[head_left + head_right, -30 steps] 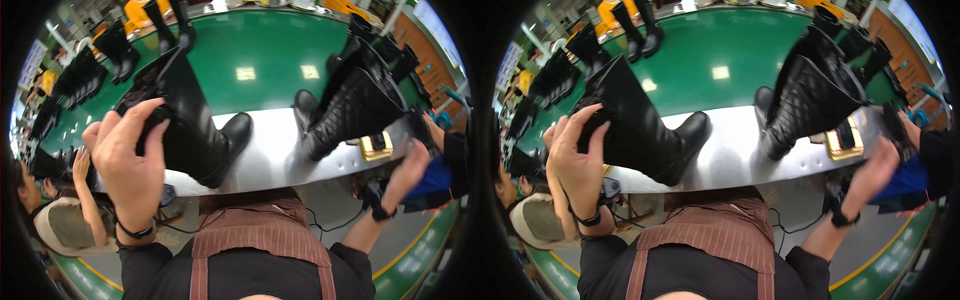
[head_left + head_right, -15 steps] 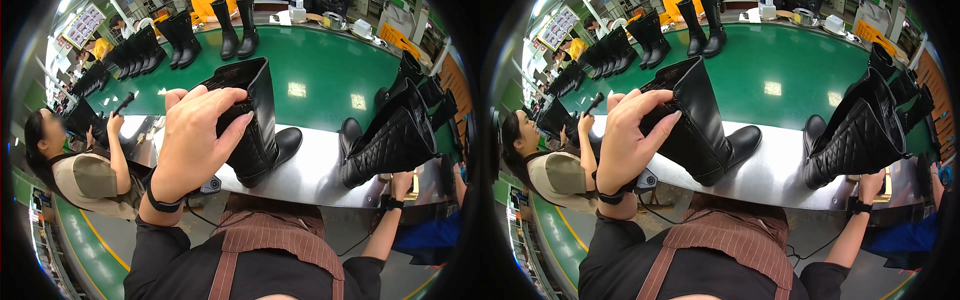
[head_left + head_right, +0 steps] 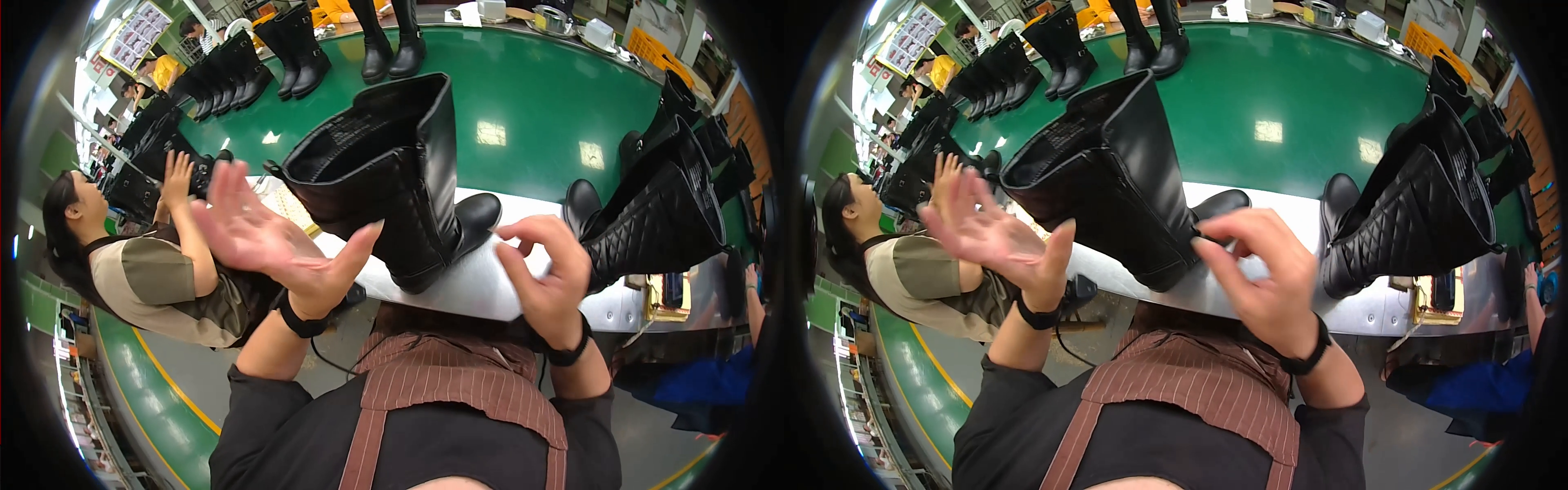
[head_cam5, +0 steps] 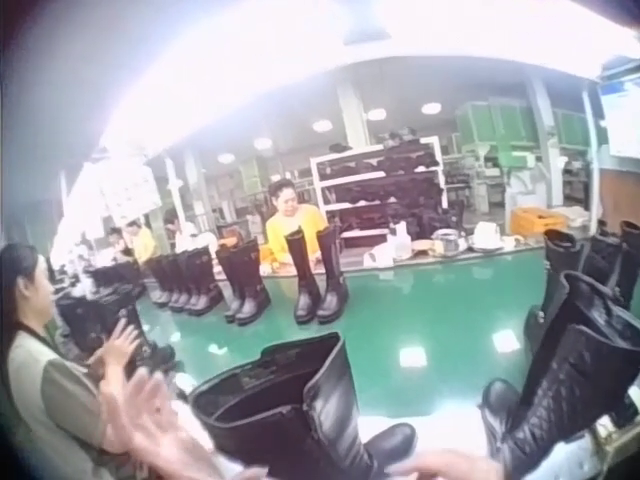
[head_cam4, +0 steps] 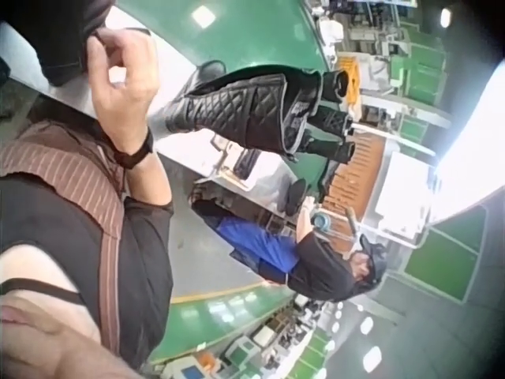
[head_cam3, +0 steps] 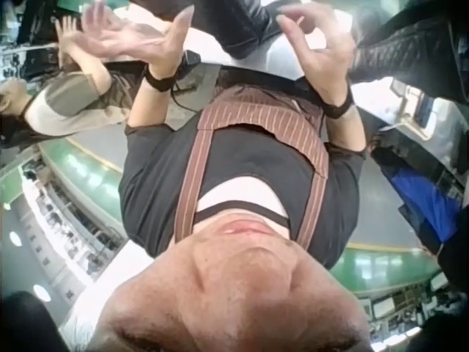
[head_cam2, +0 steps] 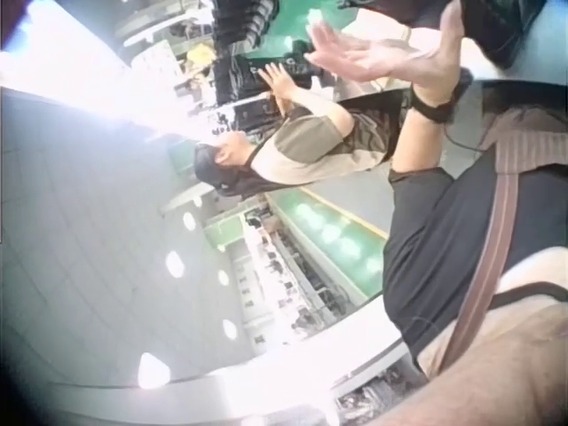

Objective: Inspecting and cleaning black boots on a factory production line.

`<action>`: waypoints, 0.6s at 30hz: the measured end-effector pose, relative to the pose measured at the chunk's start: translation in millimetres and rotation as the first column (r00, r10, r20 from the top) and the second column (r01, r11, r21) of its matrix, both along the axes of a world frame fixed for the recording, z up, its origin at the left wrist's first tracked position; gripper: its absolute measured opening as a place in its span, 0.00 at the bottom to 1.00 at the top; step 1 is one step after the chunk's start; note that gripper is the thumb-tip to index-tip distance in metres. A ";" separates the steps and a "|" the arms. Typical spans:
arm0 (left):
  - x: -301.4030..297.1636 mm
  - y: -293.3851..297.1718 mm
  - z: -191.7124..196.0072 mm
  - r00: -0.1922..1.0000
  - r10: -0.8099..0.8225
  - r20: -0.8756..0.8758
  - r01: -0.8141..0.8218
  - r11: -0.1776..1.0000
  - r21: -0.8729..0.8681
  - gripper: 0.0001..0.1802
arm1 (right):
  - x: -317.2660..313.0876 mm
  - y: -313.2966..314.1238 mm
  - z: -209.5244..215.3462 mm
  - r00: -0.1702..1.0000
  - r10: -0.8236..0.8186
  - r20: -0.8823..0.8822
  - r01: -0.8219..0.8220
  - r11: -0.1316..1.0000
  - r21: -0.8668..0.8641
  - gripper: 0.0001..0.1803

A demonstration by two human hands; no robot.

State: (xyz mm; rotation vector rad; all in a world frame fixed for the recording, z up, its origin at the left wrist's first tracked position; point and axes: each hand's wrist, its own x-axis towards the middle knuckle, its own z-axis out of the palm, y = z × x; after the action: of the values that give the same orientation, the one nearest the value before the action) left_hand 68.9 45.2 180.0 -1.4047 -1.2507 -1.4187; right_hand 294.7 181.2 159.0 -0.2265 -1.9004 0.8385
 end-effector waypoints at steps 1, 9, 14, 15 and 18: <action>-9.4 -10.9 -18.9 0.987 -0.078 0.142 0.090 0.993 -0.079 0.74 | -16.2 -4.2 4.6 0.999 0.041 0.012 -0.040 0.998 -0.049 0.12; -7.3 -12.4 -99.5 0.439 -0.039 0.898 0.838 0.378 -0.394 0.53 | -86.8 -18.8 13.7 0.995 -0.101 -0.023 0.100 0.993 -0.065 0.12; 6.9 -3.1 -112.2 0.586 -0.206 0.784 0.788 0.372 -0.491 0.46 | -75.2 -16.5 28.1 0.977 0.138 0.163 -0.061 0.912 -0.406 0.11; 10.2 -2.9 -113.7 0.574 -0.198 0.795 0.795 0.366 -0.483 0.44 | -70.9 -13.3 29.9 0.948 0.258 0.186 -0.132 0.851 -0.509 0.12; 16.8 -4.9 -114.7 0.440 -0.064 0.896 0.850 0.352 -0.392 0.36 | -57.5 -10.3 57.0 0.868 0.442 0.225 -0.209 0.738 -0.642 0.14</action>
State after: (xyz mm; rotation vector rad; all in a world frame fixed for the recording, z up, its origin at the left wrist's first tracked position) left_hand 85.7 40.3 65.3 -2.0800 -2.4835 -2.1812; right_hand 237.2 170.9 216.0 -0.4643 -1.9856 1.7605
